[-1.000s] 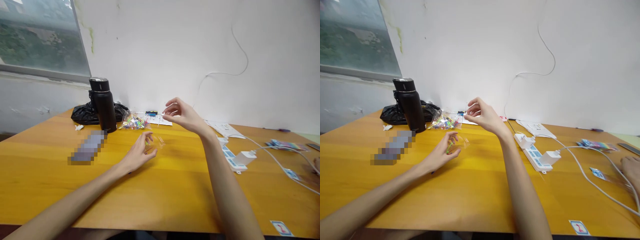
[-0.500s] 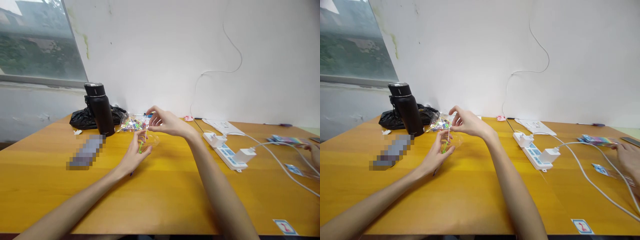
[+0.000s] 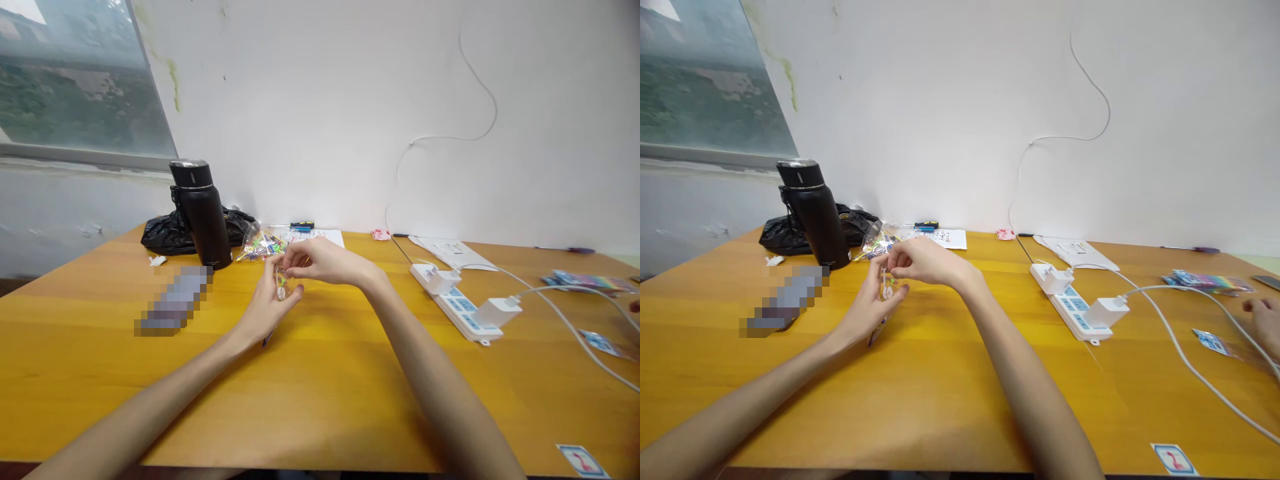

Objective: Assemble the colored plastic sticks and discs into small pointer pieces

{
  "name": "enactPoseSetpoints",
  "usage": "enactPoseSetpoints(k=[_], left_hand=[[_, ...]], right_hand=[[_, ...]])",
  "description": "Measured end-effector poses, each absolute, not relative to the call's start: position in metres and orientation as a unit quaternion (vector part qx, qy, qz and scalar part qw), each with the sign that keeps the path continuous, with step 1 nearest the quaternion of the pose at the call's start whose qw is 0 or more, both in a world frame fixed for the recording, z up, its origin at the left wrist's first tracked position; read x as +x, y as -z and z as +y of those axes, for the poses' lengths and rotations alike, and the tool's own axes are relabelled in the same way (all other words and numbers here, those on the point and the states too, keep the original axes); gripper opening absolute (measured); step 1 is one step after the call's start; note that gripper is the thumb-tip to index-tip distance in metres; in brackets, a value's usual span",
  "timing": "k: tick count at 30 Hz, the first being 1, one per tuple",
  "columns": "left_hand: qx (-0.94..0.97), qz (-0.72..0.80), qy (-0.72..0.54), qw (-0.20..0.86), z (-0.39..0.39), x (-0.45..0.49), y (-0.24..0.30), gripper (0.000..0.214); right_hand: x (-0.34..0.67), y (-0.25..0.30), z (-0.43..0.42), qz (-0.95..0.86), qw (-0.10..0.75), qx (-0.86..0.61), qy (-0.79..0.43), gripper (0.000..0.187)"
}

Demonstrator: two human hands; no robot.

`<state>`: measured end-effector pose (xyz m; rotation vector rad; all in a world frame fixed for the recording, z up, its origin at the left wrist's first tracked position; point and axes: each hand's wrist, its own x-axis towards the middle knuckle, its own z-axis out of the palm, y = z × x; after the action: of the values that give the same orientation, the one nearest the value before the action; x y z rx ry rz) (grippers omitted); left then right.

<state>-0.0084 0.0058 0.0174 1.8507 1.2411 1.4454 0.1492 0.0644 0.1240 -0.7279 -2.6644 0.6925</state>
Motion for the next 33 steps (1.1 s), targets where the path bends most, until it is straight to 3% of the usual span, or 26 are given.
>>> enactPoseSetpoints(k=[8,22,33], left_hand=[[0.683,0.437,-0.53,0.248,0.005,-0.008,-0.015,0.054],[0.681,0.442,-0.535,0.235,0.008,-0.01,-0.014,0.052],[0.635,0.475,-0.582,0.181,0.011,-0.012,-0.015,0.061]], right_hand=[[0.146,-0.123,0.061,-0.927,0.025,-0.202,-0.314,0.029],[0.152,-0.13,0.06,-0.912,0.038,-0.216,-0.346,0.031],[0.155,-0.126,0.059,-0.945,0.132,-0.247,-0.167,0.017]])
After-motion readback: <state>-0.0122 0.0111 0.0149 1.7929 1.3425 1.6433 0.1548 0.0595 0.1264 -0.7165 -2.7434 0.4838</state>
